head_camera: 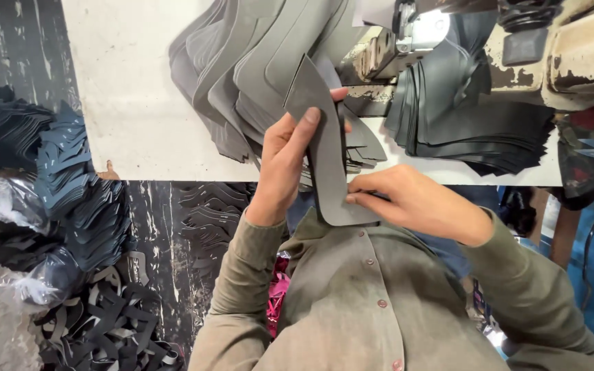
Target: Sewing together leather shoe upper components using an industrial sewing machine.
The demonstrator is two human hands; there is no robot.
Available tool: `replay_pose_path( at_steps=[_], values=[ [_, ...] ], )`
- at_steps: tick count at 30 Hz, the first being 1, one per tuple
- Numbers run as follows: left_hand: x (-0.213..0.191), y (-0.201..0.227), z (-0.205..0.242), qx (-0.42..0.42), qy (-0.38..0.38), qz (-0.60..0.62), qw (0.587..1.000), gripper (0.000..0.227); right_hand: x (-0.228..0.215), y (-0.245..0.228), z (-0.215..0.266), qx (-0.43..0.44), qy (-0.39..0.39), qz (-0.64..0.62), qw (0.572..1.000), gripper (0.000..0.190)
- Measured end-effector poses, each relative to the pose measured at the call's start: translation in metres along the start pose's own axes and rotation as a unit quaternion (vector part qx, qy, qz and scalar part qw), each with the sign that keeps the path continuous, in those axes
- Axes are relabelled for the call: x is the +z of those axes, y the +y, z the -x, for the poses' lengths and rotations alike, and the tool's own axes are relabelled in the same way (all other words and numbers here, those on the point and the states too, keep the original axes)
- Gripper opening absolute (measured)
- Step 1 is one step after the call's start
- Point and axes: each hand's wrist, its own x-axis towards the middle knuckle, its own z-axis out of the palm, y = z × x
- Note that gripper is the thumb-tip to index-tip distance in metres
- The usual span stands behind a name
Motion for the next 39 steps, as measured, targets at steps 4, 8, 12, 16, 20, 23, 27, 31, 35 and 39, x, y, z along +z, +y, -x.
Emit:
replay_pose_path(
  at_steps=[4, 8, 12, 16, 20, 23, 27, 31, 35, 39],
  values=[
    [0.018, 0.002, -0.002, -0.011, -0.027, 0.020, 0.999, 0.045, -0.006, -0.004, 0.014, 0.079, -0.016, -0.028, 0.996, 0.021],
    [0.031, -0.009, -0.009, 0.008, -0.053, 0.029, 0.998, 0.046, -0.009, -0.004, 0.025, 0.119, -0.028, -0.027, 0.992, 0.024],
    [0.043, -0.018, -0.019, 0.016, -0.052, -0.019, 0.998, 0.047, -0.014, 0.009, 0.036, 0.134, -0.038, -0.056, 0.989, 0.023],
    [0.046, -0.014, -0.029, -0.015, -0.061, 0.038, 0.997, 0.050, -0.020, 0.020, 0.046, 0.140, -0.036, -0.103, 0.984, 0.023],
    [0.033, -0.017, -0.026, -0.021, -0.101, -0.041, 0.994, 0.050, -0.019, 0.023, 0.048, 0.115, -0.012, -0.094, 0.989, 0.020],
    [0.027, -0.018, -0.015, -0.097, -0.119, -0.084, 0.985, 0.045, -0.018, 0.023, 0.046, 0.081, 0.022, -0.080, 0.993, 0.019],
    [0.019, -0.043, 0.009, -0.062, -0.073, -0.111, 0.989, 0.035, -0.014, 0.015, 0.041, 0.120, 0.015, -0.081, 0.989, 0.020],
    [0.009, -0.071, 0.020, -0.027, 0.013, -0.191, 0.981, 0.031, -0.007, 0.010, 0.043, 0.085, 0.034, -0.081, 0.992, 0.021],
    [0.023, -0.035, 0.008, -0.040, 0.004, -0.007, 0.999, 0.032, -0.006, 0.003, 0.048, 0.083, 0.016, -0.004, 0.996, 0.018],
    [0.035, -0.019, -0.010, 0.012, -0.040, -0.023, 0.999, 0.040, -0.010, 0.000, 0.045, 0.153, -0.021, -0.001, 0.988, 0.019]
  ],
)
